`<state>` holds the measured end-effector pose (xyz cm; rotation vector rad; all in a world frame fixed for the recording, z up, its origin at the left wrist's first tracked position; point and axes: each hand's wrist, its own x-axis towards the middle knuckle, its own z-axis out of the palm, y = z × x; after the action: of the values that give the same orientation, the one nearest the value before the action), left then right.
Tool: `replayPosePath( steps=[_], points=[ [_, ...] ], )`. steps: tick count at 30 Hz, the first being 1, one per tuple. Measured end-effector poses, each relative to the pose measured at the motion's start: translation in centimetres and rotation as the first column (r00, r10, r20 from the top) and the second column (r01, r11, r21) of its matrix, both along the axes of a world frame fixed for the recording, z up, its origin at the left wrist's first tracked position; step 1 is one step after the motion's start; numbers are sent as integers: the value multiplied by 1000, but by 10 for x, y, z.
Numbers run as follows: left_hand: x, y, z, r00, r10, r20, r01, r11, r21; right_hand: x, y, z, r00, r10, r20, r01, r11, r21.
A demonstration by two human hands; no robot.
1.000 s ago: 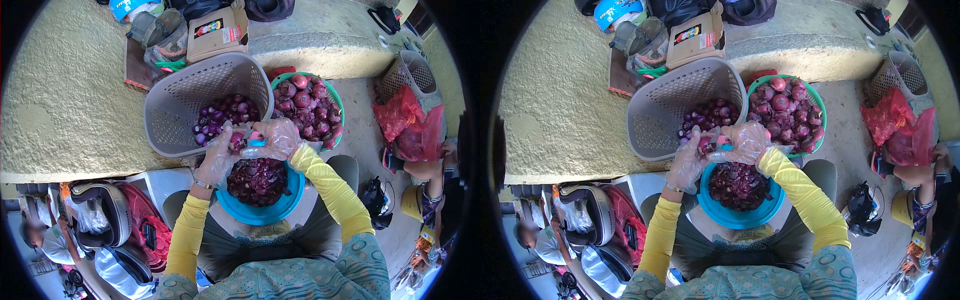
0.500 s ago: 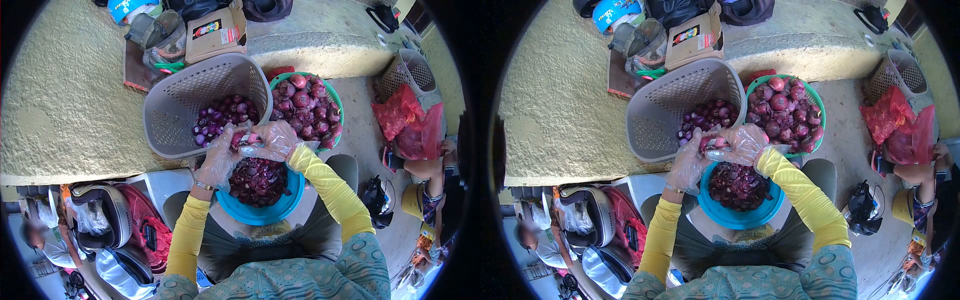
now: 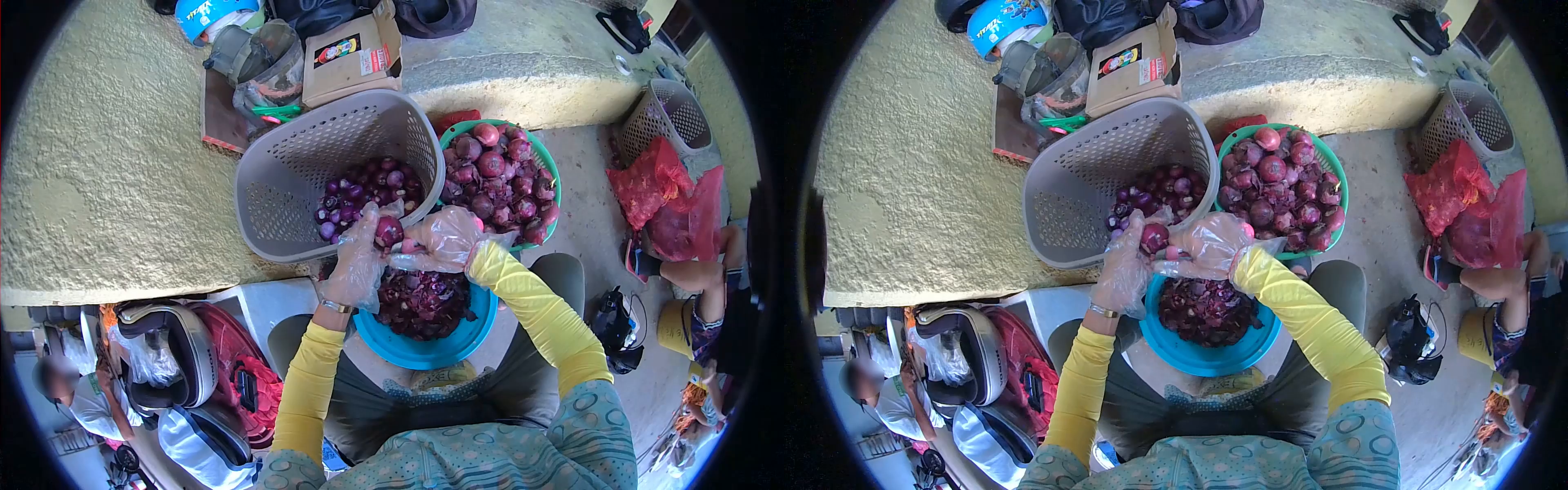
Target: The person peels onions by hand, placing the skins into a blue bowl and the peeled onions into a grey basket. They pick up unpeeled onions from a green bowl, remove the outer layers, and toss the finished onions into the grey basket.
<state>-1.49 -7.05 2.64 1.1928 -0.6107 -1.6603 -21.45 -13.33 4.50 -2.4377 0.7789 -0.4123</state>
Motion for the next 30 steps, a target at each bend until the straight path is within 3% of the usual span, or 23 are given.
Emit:
replayPosePath(
  steps=[2,6,11,14,16,17,19,20,22,30],
  points=[
    [-3,0,7,995,17,99,-18,1000,17,1,1,9,985,47,-164,-54,998,-38],
    [-1,0,12,997,78,-20,-79,995,-65,1,3,10,968,173,-184,-173,985,17],
    [1,-2,9,976,117,-186,-122,992,-16,2,2,-6,982,135,-133,-137,991,-3],
    [4,-2,-1,995,90,-43,-94,990,-109,1,2,-3,986,89,-140,-91,996,-6],
    [9,-2,-9,990,-46,131,80,959,-271,-1,0,-1,982,91,-164,-94,995,-12],
    [9,-1,-14,990,-47,131,81,959,-271,-1,0,0,992,81,-97,-82,997,-5],
    [-5,-1,10,995,92,-48,-91,996,14,-2,-2,1,997,70,-30,-70,998,3],
    [-3,-1,9,995,93,-48,-92,996,13,-3,-3,2,1000,2,4,-2,1000,-9],
    [1,-1,7,994,2,112,-5,999,33,-3,-4,12,992,-118,33,120,992,-40],
    [-1,2,10,984,-59,170,48,997,68,-2,-3,2,997,-68,32,71,994,-86]
  ],
)
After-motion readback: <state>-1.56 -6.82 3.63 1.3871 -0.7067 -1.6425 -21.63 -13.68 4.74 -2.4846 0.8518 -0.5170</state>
